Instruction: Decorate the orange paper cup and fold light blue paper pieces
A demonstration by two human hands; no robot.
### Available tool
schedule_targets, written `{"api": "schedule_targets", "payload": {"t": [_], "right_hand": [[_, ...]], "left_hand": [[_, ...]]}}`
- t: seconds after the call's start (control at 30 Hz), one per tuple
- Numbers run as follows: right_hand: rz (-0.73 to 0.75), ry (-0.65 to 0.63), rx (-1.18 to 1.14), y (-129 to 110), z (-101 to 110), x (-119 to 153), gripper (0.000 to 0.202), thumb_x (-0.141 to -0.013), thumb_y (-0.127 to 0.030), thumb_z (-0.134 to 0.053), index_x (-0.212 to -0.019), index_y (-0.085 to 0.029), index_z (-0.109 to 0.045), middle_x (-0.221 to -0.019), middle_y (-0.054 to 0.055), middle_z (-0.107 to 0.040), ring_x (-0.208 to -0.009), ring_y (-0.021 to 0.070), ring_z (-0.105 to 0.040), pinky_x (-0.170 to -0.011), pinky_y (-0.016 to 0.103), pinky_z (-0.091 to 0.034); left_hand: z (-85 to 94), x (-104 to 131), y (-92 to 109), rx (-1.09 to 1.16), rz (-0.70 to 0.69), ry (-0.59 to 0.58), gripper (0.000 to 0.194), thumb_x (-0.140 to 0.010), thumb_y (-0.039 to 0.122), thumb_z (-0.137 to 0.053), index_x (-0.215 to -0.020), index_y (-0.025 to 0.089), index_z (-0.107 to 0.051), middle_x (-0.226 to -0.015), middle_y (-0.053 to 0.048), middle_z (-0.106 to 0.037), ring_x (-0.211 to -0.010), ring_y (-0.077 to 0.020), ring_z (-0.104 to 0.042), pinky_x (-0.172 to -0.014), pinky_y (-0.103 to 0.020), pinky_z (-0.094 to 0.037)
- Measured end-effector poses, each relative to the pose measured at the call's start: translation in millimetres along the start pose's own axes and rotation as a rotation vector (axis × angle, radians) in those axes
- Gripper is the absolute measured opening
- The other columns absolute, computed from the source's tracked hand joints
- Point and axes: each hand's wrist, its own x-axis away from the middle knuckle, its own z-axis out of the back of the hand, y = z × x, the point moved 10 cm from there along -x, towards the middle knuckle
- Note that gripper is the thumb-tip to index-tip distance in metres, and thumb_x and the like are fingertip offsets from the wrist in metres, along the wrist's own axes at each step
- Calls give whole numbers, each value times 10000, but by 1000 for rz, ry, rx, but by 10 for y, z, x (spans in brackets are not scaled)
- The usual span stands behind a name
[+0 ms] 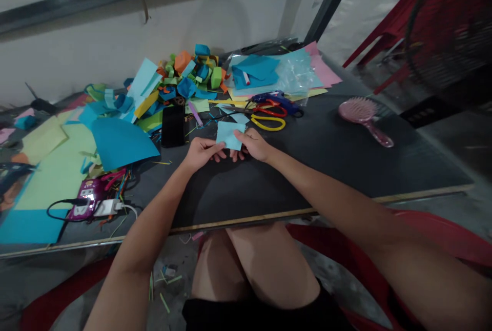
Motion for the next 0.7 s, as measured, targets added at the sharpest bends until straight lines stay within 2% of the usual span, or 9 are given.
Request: {"api": "schedule_targets", "payload": {"t": [0.13,0.33,0.57,0.7], "right_hand": [[26,51,9,-17,65,5,733,-885,-676,-359,-490,-130,-648,-477,112,-640,-338,101,-487,-345,227,-320],[63,225,107,-25,228,37,563,-881,-446,-451,-393,-184,-552,-340,24,-507,-333,103,-465,-415,236,-359],[166,359,175,-103,356,56,534,-842,-414,-474,-353,-202,-505,-316,0,-456,-333,106,-430,-423,254,-313],[183,370,142,-119,377,53,520,-822,-400,-478,-339,-208,-462,-314,-10,-420,-336,104,-405,-421,264,-289]], "left_hand": [[-28,-19,-51,-14,37,-45,416,-756,517,-712,-695,107,-743,-664,-96,-737,-464,-85,-596,-453,-191,-412],[-84,-43,-82,-39,60,-108,382,-775,481,-708,-761,101,-746,-682,-95,-742,-485,-79,-601,-472,-183,-412],[-71,-32,-59,-30,64,-106,379,-770,478,-715,-761,100,-748,-660,-92,-735,-500,-85,-611,-495,-186,-432],[-81,-37,-66,-54,63,-123,403,-748,496,-729,-800,97,-757,-653,-94,-734,-502,-88,-607,-499,-188,-434]]}}
